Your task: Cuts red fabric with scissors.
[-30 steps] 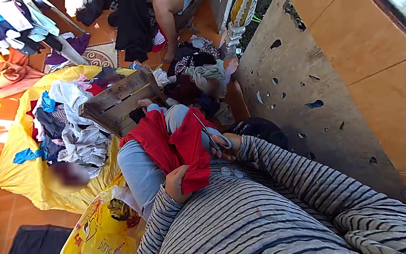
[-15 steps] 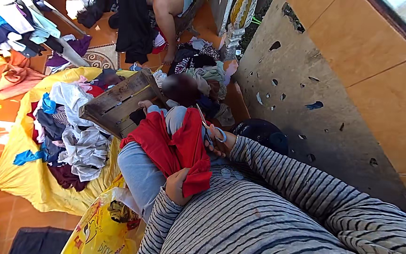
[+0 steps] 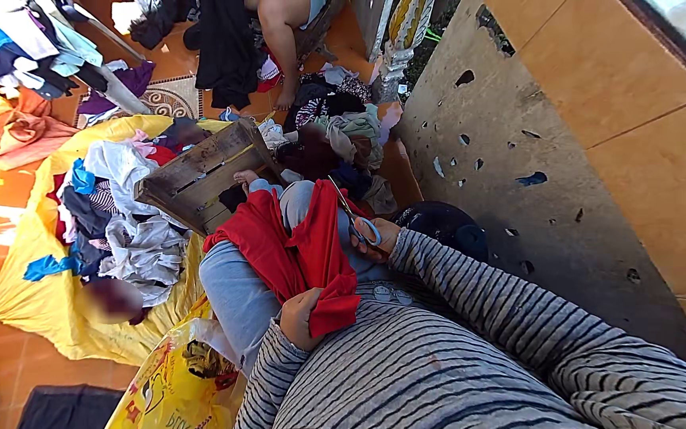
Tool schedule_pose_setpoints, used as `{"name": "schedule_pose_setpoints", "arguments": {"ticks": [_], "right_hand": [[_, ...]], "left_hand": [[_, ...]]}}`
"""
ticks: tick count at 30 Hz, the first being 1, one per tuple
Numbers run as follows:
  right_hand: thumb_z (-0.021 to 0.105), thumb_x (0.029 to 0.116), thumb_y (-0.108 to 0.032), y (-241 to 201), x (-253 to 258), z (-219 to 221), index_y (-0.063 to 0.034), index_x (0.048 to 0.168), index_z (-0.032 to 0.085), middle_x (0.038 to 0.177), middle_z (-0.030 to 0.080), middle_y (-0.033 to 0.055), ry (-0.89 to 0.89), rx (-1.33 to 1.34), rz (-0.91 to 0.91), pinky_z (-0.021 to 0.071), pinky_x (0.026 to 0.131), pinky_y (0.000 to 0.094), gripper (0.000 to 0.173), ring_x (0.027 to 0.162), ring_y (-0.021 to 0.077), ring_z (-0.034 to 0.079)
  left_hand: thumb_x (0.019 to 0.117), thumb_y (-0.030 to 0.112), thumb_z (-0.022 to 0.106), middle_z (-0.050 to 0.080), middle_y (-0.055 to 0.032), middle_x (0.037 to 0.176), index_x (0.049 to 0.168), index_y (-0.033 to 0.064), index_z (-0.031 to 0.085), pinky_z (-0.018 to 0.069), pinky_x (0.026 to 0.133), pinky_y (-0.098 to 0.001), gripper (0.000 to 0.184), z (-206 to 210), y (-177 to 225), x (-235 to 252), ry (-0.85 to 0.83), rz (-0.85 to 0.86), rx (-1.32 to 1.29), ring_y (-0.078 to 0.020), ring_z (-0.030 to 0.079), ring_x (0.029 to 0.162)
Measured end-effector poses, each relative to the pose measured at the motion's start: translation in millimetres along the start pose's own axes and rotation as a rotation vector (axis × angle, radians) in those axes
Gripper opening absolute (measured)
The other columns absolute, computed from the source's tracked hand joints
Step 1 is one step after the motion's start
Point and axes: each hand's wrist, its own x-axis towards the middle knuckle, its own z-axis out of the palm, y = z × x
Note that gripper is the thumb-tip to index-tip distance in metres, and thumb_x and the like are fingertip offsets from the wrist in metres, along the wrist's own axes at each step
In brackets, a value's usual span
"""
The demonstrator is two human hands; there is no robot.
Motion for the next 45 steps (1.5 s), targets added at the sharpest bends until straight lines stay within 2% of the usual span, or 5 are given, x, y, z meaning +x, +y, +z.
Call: {"name": "schedule_pose_setpoints", "arguments": {"ticks": [9, 15, 21, 33, 45], "right_hand": [[0.048, 0.108, -0.031, -9, 1, 9, -0.0087, 0.084, 0.061, 0.058, 0.059, -0.0061, -0.009, -0.029, -0.066, 0.0397, 0.04, 0.016, 0.035, 0.041, 0.0008, 0.048], [0.071, 0.0903, -0.035, -12, -10, 12, -0.0101, 0.079, 0.063, 0.06, 0.06, -0.0102, -0.088, -0.392, -0.272, 0.0408, 0.047, 0.017, 0.028, 0.048, -0.0028, 0.05], [0.077, 0.0798, -0.048, 7, -14, 17, -0.0106, 0.077, 0.062, 0.062, 0.057, -0.0108, -0.169, -0.497, -0.319, 0.0447, 0.053, 0.0191, 0.041, 0.055, -0.0024, 0.053], [0.077, 0.0843, -0.046, 20, -22, 10, -0.0099, 0.076, 0.061, 0.062, 0.056, -0.0117, -0.248, -0.524, -0.245, 0.0442, 0.054, 0.0173, 0.04, 0.054, -0.0038, 0.053], [0.073, 0.0856, -0.06, 21, -12, 0, -0.0201, 0.076, 0.064, 0.064, 0.065, -0.0138, -0.465, -0.273, -0.339, 0.0381, 0.043, 0.0129, 0.042, 0.048, -0.006, 0.052]], "left_hand": [[0.0821, 0.019, 0.074, 0.074, -0.0173, 0.096, 0.102, -0.007, 0.07, 0.0583, 0.088, -0.0324, 0.034, -6, -3, 4, -0.205, -0.092, -0.186, -0.0188, 0.073, 0.092], [0.0778, 0.079, 0.065, 0.053, -0.0154, 0.148, 0.143, -0.0035, 0.047, 0.0526, 0.103, -0.0441, 0.106, -50, -30, 38, -0.269, -0.456, -0.722, -0.0247, 0.058, 0.13], [0.105, 0.026, 0.048, 0.06, -0.022, 0.134, 0.147, -0.0075, 0.041, 0.0521, 0.103, -0.0366, 0.054, -58, -31, 114, -0.049, -0.654, -0.373, -0.0203, 0.064, 0.118], [0.0908, -0.014, 0.043, 0.07, -0.0043, 0.092, 0.113, -0.0008, 0.062, 0.0574, 0.078, -0.0304, 0.032, -47, -23, 123, -0.007, -0.796, -0.743, -0.0103, 0.068, 0.081], [0.0822, -0.012, 0.068, 0.073, -0.0046, 0.1, 0.114, 0.0014, 0.065, 0.0602, 0.085, -0.03, 0.035, -50, -20, 117, 0.093, -0.644, -0.855, -0.0113, 0.071, 0.089]]}}
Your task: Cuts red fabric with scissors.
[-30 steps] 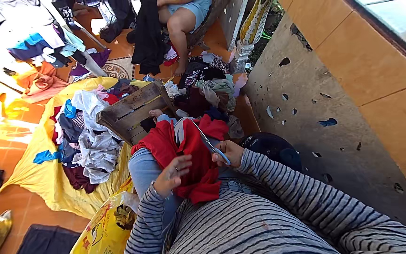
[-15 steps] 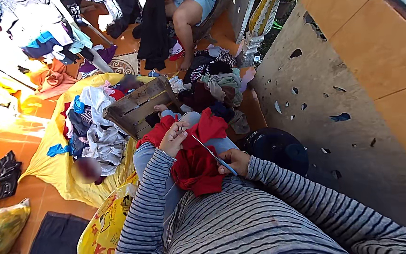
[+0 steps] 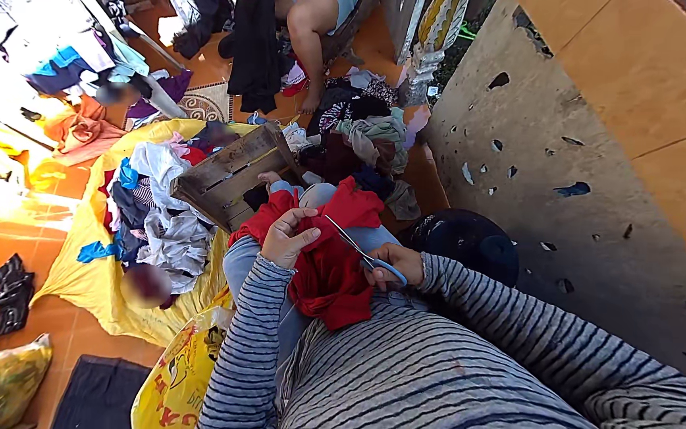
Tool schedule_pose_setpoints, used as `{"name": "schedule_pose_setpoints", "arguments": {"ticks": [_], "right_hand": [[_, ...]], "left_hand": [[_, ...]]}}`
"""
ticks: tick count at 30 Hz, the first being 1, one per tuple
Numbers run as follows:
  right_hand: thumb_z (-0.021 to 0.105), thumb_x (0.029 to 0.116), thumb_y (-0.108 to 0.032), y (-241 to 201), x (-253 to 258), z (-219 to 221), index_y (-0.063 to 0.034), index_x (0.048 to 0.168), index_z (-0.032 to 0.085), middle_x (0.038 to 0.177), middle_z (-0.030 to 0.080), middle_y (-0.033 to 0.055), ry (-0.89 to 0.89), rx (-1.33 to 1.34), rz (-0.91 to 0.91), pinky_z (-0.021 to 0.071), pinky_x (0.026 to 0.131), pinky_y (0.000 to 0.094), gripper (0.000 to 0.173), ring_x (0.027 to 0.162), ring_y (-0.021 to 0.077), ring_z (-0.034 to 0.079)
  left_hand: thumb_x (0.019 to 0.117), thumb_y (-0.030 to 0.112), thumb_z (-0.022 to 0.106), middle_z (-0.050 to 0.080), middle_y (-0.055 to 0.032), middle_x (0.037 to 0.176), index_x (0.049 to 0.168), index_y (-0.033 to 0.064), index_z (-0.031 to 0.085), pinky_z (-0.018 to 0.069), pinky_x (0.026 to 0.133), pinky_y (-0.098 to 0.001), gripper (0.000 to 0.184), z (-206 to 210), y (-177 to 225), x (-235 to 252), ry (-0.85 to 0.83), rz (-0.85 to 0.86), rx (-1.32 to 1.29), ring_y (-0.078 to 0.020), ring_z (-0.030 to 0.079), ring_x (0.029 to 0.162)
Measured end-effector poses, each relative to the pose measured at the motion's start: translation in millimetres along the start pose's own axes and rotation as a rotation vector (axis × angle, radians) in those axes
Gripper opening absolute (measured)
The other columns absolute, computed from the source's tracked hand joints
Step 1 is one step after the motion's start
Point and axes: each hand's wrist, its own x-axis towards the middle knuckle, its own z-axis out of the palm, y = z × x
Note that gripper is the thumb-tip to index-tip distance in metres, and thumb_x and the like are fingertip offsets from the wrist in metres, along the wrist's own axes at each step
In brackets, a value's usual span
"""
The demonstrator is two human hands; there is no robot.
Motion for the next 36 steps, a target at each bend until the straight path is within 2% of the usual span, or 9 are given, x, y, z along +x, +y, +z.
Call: {"name": "schedule_pose_setpoints", "arguments": {"ticks": [5, 9, 12, 15, 18, 21, 26, 32, 36], "right_hand": [[0.076, 0.0832, -0.053, -11, 0, -9, -0.0178, 0.075, 0.062, 0.065, 0.064, -0.0137, -0.009, -0.089, 0.024, 0.0436, 0.05, 0.0134, 0.039, 0.054, -0.0056, 0.057], [0.078, 0.0795, -0.06, -12, 10, -16, -0.0149, 0.078, 0.063, 0.067, 0.063, -0.0137, -0.083, -0.15, -0.016, 0.042, 0.051, 0.0124, 0.047, 0.056, -0.007, 0.054], [0.078, 0.0797, -0.06, -17, 22, -18, -0.0141, 0.084, 0.065, 0.066, 0.062, -0.0135, -0.125, -0.137, -0.058, 0.0424, 0.049, 0.0129, 0.047, 0.054, -0.0058, 0.054], [0.077, 0.079, -0.061, -23, 31, -17, -0.0125, 0.086, 0.066, 0.068, 0.063, -0.0131, -0.136, -0.169, -0.094, 0.0448, 0.052, 0.0136, 0.051, 0.058, -0.0055, 0.057], [0.078, 0.0784, -0.061, -25, 36, -14, -0.0135, 0.085, 0.066, 0.069, 0.064, -0.0133, -0.132, -0.157, -0.108, 0.0471, 0.053, 0.0144, 0.05, 0.059, -0.0046, 0.059], [0.079, 0.0772, -0.06, -25, 35, -14, -0.0147, 0.081, 0.065, 0.066, 0.063, -0.0135, -0.139, -0.131, -0.091, 0.0443, 0.05, 0.0137, 0.048, 0.055, -0.005, 0.056], [0.082, 0.0781, -0.049, -20, 28, -16, -0.0162, 0.072, 0.063, 0.064, 0.065, -0.0115, -0.149, -0.07, -0.089, 0.042, 0.046, 0.013, 0.039, 0.051, -0.0047, 0.056], [0.079, 0.0803, -0.059, -28, 28, -4, -0.0158, 0.078, 0.067, 0.065, 0.066, -0.0124, -0.109, -0.06, -0.126, 0.0462, 0.048, 0.0144, 0.045, 0.053, -0.0034, 0.058], [0.077, 0.083, -0.058, -30, 28, 1, -0.0157, 0.077, 0.065, 0.064, 0.065, -0.0115, -0.076, -0.064, -0.105, 0.0471, 0.048, 0.0153, 0.045, 0.052, -0.0021, 0.059]], "left_hand": [[0.0795, -0.008, 0.072, 0.073, -0.0064, 0.109, 0.121, 0.0013, 0.066, 0.0604, 0.088, -0.0318, 0.043, -1, 4, -5, -0.037, 0.076, -0.051, -0.0127, 0.072, 0.094], [0.0792, 0.0, 0.08, 0.074, -0.0044, 0.113, 0.121, 0.0056, 0.069, 0.0598, 0.091, -0.0318, 0.043, 2, 12, -9, -0.159, 0.154, -0.081, -0.0118, 0.071, 0.099], [0.0801, 0.004, 0.082, 0.073, -0.0035, 0.116, 0.123, 0.0067, 0.069, 0.0588, 0.092, -0.0317, 0.045, 2, 17, -11, -0.213, 0.2, -0.052, -0.0112, 0.07, 0.102], [0.0813, 0.005, 0.082, 0.073, -0.0041, 0.118, 0.124, 0.0073, 0.069, 0.0589, 0.093, -0.0321, 0.045, 0, 20, -12, -0.232, 0.236, -0.035, -0.0117, 0.07, 0.103], [0.082, 0.003, 0.08, 0.072, -0.0043, 0.121, 0.127, 0.007, 0.067, 0.0586, 0.094, -0.0326, 0.047, -2, 21, -15, -0.232, 0.26, -0.001, -0.0122, 0.07, 0.105], [0.082, 0.002, 0.081, 0.071, -0.0046, 0.123, 0.129, 0.0066, 0.066, 0.0586, 0.095, -0.0337, 0.05, -6, 22, -17, -0.231, 0.272, 0.008, -0.0132, 0.07, 0.106], [0.0797, 0.006, 0.083, 0.067, -0.005, 0.129, 0.137, 0.0048, 0.06, 0.0585, 0.095, -0.034, 0.061, -7, 22, -18, -0.19, 0.289, 0.059, -0.0139, 0.069, 0.109], [0.0801, -0.005, 0.077, 0.066, -0.0079, 0.131, 0.141, 0.0017, 0.054, 0.0608, 0.092, -0.0352, 0.066, 4, 22, -21, -0.135, 0.319, 0.055, -0.0158, 0.071, 0.105], [0.0796, -0.005, 0.077, 0.066, -0.0064, 0.131, 0.139, 0.0026, 0.056, 0.0621, 0.09, -0.0348, 0.064, 6, 24, -23, -0.079, 0.386, 0.115, -0.0152, 0.072, 0.103]]}}
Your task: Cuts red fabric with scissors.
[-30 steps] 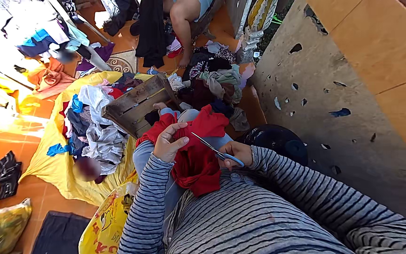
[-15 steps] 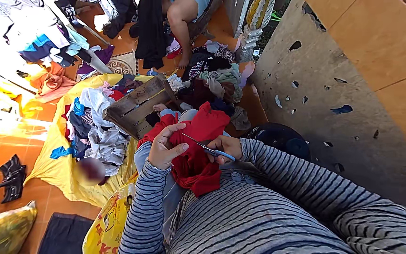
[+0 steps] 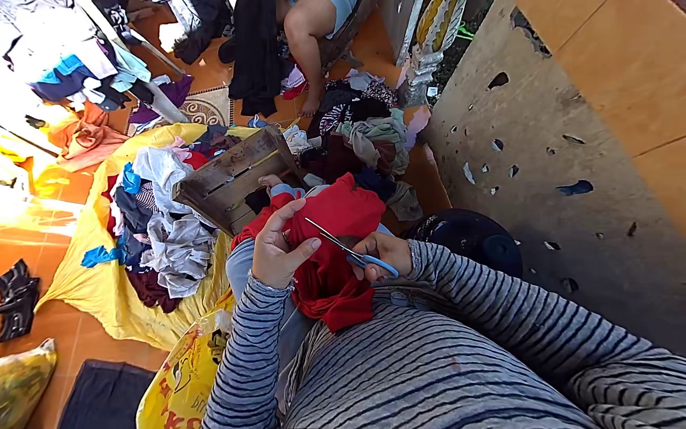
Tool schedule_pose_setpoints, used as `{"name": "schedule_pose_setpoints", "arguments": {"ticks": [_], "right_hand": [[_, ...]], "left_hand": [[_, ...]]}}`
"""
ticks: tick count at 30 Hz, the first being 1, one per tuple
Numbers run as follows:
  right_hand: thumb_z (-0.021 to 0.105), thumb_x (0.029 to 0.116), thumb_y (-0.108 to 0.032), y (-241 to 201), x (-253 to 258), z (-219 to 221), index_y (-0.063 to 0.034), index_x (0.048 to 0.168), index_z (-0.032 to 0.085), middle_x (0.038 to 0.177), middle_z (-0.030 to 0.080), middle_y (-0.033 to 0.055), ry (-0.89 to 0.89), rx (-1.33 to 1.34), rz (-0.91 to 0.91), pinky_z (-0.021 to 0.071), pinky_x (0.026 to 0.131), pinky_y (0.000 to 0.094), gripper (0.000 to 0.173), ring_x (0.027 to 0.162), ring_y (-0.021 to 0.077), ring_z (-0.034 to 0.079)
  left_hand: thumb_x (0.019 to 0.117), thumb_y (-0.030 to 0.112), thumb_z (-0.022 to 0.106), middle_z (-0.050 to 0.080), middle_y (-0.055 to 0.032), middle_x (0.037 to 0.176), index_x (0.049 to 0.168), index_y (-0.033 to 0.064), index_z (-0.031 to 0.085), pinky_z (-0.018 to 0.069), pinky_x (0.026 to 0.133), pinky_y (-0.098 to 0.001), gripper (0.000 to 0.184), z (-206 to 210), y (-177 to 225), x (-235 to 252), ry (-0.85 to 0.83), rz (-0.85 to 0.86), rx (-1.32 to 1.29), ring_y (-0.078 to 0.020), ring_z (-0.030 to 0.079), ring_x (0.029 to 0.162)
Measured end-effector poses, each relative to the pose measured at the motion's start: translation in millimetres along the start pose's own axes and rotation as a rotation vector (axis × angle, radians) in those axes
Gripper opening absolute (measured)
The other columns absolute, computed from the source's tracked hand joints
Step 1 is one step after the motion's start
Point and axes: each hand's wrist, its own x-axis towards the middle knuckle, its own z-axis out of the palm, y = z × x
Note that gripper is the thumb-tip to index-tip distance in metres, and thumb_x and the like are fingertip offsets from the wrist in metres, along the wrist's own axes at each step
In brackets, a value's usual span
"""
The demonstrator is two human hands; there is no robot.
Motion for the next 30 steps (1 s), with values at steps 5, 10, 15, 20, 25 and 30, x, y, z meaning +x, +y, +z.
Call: {"name": "schedule_pose_setpoints", "arguments": {"ticks": [5, 10, 15, 20, 25, 30], "right_hand": [[0.079, 0.0819, -0.057, 1, -2, 1, -0.0163, 0.076, 0.066, 0.064, 0.065, -0.0118, 0.015, 0.023, -0.029, 0.0459, 0.046, 0.0146, 0.043, 0.051, -0.0027, 0.058], [0.08, 0.081, -0.056, 0, -1, 5, -0.0175, 0.075, 0.065, 0.063, 0.065, -0.0119, 0.032, 0.048, -0.046, 0.0445, 0.046, 0.014, 0.042, 0.05, -0.0032, 0.057], [0.081, 0.0833, -0.049, 8, -4, 5, -0.0173, 0.072, 0.065, 0.061, 0.065, -0.0108, 0.038, 0.09, -0.081, 0.0446, 0.045, 0.0146, 0.038, 0.049, -0.003, 0.058], [0.079, 0.0861, -0.049, 5, -3, 9, -0.017, 0.074, 0.065, 0.064, 0.067, -0.0107, 0.012, 0.102, -0.097, 0.0464, 0.046, 0.0145, 0.037, 0.051, -0.0029, 0.059], [0.08, 0.0846, -0.048, 5, -4, 11, -0.017, 0.071, 0.064, 0.061, 0.065, -0.0107, 0.052, 0.08, -0.067, 0.044, 0.044, 0.0142, 0.037, 0.049, -0.003, 0.058], [0.08, 0.0853, -0.045, 9, -10, 13, -0.0162, 0.072, 0.063, 0.062, 0.065, -0.0114, 0.046, 0.057, -0.039, 0.0455, 0.046, 0.0142, 0.036, 0.051, -0.0037, 0.058]], "left_hand": [[0.0795, -0.008, 0.078, 0.066, -0.0065, 0.132, 0.138, 0.0015, 0.056, 0.0632, 0.088, -0.0353, 0.063, 4, 3, -3, -0.01, 0.059, 0.074, -0.0155, 0.073, 0.102], [0.0785, -0.007, 0.079, 0.064, -0.008, 0.134, 0.138, 0.0008, 0.056, 0.0632, 0.088, -0.0351, 0.064, 10, 0, -4, 0.003, 0.091, 0.108, -0.0161, 0.071, 0.104], [0.0782, -0.007, 0.08, 0.063, -0.0081, 0.135, 0.139, -0.0001, 0.055, 0.064, 0.087, -0.0353, 0.066, 12, 3, -6, 0.031, 0.098, 0.123, -0.0162, 0.072, 0.102], [0.0774, -0.007, 0.081, 0.061, -0.0093, 0.138, 0.139, 0.0005, 0.053, 0.0651, 0.084, -0.0365, 0.068, 17, 1, -9, 0.043, 0.11, 0.135, -0.0178, 0.073, 0.101], [0.0779, -0.007, 0.081, 0.059, -0.0102, 0.141, 0.142, 0.0005, 0.051, 0.065, 0.085, -0.0371, 0.071, 18, 1, -10, 0.049, 0.115, 0.122, -0.0187, 0.073, 0.102], [0.0918, 0.003, 0.071, 0.075, 0.003, 0.107, 0.12, 0.0048, 0.071, 0.0595, 0.085, -0.0254, 0.028, 7, -6, -8, 0.104, 0.161, 0.108, -0.0045, 0.07, 0.091]]}}
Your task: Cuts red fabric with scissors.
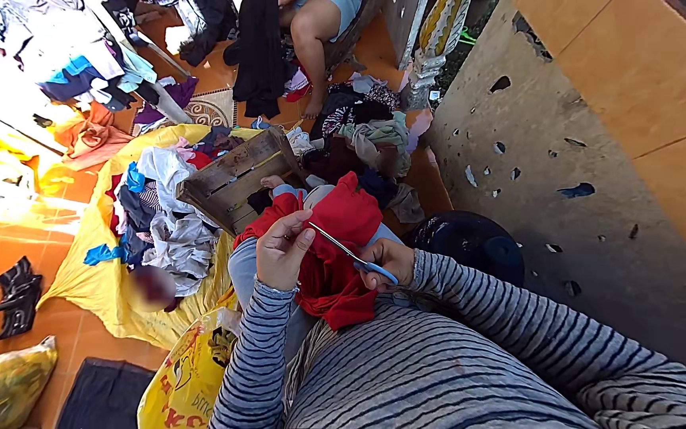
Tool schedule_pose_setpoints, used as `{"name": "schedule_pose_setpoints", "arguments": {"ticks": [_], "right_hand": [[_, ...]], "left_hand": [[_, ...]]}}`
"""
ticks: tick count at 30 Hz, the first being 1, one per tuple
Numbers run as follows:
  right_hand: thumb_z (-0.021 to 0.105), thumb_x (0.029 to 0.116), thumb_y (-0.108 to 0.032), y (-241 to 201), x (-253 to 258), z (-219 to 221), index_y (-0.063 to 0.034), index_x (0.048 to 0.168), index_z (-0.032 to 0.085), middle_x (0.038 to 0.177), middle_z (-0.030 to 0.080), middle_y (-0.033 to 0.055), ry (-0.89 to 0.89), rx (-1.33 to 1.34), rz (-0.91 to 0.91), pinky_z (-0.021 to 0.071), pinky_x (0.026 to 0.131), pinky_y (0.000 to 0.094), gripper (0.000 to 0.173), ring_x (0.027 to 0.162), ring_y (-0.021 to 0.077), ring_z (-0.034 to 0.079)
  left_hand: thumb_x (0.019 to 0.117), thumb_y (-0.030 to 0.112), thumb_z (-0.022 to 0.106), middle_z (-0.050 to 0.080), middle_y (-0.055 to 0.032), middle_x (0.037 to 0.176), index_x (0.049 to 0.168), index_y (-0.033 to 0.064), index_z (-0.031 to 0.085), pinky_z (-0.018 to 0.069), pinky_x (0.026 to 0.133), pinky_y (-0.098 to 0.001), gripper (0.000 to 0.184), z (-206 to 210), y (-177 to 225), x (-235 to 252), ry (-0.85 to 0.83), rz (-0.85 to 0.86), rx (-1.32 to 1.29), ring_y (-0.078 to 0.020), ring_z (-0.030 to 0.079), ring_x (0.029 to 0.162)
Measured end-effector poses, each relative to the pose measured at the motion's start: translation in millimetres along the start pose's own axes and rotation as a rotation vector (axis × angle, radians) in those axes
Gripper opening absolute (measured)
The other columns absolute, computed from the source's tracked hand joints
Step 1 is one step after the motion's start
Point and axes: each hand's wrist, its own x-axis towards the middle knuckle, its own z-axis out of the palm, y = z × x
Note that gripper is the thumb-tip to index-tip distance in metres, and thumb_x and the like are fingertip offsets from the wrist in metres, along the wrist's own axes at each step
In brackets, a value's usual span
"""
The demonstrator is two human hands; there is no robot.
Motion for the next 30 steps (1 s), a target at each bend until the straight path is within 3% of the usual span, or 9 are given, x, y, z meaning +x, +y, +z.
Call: {"name": "schedule_pose_setpoints", "arguments": {"ticks": [2, 4, 11, 18, 25, 30], "right_hand": [[0.079, 0.0863, -0.045, 2, -2, 0, -0.0156, 0.074, 0.064, 0.063, 0.065, -0.011, -0.037, 0.006, 0.017, 0.0459, 0.047, 0.0144, 0.035, 0.052, -0.0032, 0.059], [0.078, 0.0869, -0.048, 5, -3, 1, -0.0156, 0.075, 0.065, 0.064, 0.066, -0.0111, -0.06, 0.009, 0.026, 0.046, 0.047, 0.0146, 0.037, 0.052, -0.003, 0.059], [0.077, 0.0859, -0.053, 4, 2, 3, -0.0162, 0.079, 0.067, 0.066, 0.067, -0.0123, -0.061, 0.029, -0.001, 0.0456, 0.047, 0.0138, 0.039, 0.053, -0.0039, 0.058], [0.072, 0.0876, -0.06, 1, 12, 7, -0.0155, 0.084, 0.066, 0.07, 0.067, -0.0122, -0.06, 0.039, -0.098, 0.0476, 0.052, 0.015, 0.045, 0.058, -0.0032, 0.06], [0.077, 0.0857, -0.053, 4, 13, 11, -0.0167, 0.078, 0.066, 0.066, 0.067, -0.0121, -0.025, 0.061, -0.084, 0.0461, 0.048, 0.0145, 0.039, 0.054, -0.0036, 0.059], [0.069, 0.0827, -0.071, 2, 15, 13, -0.0155, 0.091, 0.064, 0.076, 0.067, -0.0128, -0.005, 0.007, -0.081, 0.0517, 0.058, 0.0172, 0.057, 0.065, -0.0018, 0.063]], "left_hand": [[0.0888, -0.001, 0.072, 0.076, 0.0029, 0.099, 0.113, 0.0055, 0.074, 0.0599, 0.083, -0.0247, 0.025, -2, -2, 1, 0.008, -0.024, -0.017, -0.0045, 0.07, 0.086], [0.0858, -0.004, 0.074, 0.076, 0.0002, 0.1, 0.114, 0.0043, 0.074, 0.06, 0.08, -0.0251, 0.03, -3, 0, 0, -0.003, -0.069, -0.043, -0.0058, 0.07, 0.083], [0.082, -0.007, 0.076, 0.07, -0.0051, 0.123, 0.129, 0.0001, 0.064, 0.0611, 0.074, -0.024, 0.049, 0, 4, -3, -0.083, -0.19, -0.104, -0.0052, 0.069, 0.078], [0.0801, -0.006, 0.077, 0.06, -0.0068, 0.136, 0.147, 0.0004, 0.046, 0.0617, 0.08, -0.0279, 0.074, 9, -4, -5, -0.016, -0.221, -0.2, -0.0096, 0.069, 0.087], [0.0794, -0.006, 0.078, 0.061, -0.0094, 0.137, 0.145, -0.0069, 0.046, 0.0611, 0.079, -0.0255, 0.073, 13, -4, -8, -0.005, -0.265, -0.194, -0.0071, 0.069, 0.084], [0.0789, -0.006, 0.077, 0.062, -0.0125, 0.135, 0.142, -0.0097, 0.048, 0.0604, 0.077, -0.0241, 0.07, 18, -5, -11, -0.059, -0.329, -0.134, -0.0073, 0.069, 0.084]]}}
